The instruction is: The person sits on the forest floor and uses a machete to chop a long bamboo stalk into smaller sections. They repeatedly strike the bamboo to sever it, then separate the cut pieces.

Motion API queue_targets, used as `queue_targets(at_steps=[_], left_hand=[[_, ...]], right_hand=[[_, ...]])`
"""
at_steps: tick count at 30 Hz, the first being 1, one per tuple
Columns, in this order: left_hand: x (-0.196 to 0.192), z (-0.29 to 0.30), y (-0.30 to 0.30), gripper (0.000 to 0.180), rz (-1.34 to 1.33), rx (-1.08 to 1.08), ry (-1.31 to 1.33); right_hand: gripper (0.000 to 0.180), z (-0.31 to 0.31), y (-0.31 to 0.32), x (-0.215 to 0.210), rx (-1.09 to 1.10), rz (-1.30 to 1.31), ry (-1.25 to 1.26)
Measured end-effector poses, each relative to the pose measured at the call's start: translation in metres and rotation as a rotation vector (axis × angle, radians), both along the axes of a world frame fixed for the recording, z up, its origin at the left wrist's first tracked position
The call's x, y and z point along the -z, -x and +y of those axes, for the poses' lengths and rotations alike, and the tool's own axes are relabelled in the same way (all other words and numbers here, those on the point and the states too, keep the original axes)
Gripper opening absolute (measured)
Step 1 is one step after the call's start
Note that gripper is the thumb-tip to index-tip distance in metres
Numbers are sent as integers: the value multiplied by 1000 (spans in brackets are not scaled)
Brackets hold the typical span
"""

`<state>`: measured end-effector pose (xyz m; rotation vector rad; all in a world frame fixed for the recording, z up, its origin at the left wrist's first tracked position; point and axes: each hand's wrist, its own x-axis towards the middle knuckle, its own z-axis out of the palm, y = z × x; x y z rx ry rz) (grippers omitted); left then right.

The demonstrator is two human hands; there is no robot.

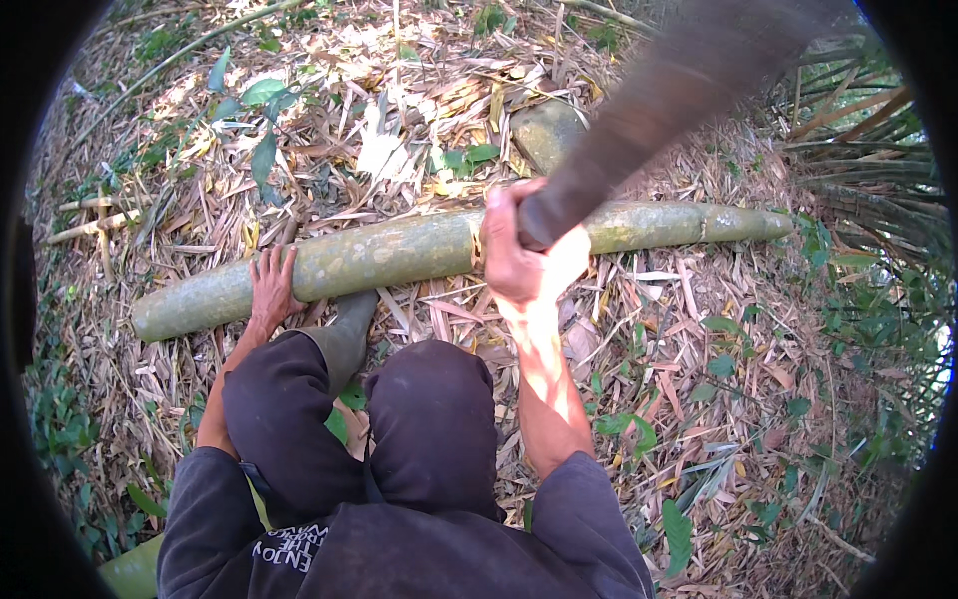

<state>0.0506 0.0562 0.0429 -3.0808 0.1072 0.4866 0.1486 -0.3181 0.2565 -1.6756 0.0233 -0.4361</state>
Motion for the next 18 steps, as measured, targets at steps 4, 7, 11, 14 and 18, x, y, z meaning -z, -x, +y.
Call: queue_targets(at_steps=[4,7,11,14,18], left_hand=[[-1,-9,-6,120,17,14,-5],[3,-15,-1,120,7,19,0],[13,-3,16,117,-31,11,-22],[8,-3,0,114,-40,8,-20],[1,-4,4,114,-33,-16,-13]], right_hand=[[7,-18,19,52,15,-310,4],[26,-86,131,220,-152,891,765],[31,-72,120,194,-211,1047,664],[25,-43,80,127,-118,901,538],[11,-5,14,28,14,393,-1]])
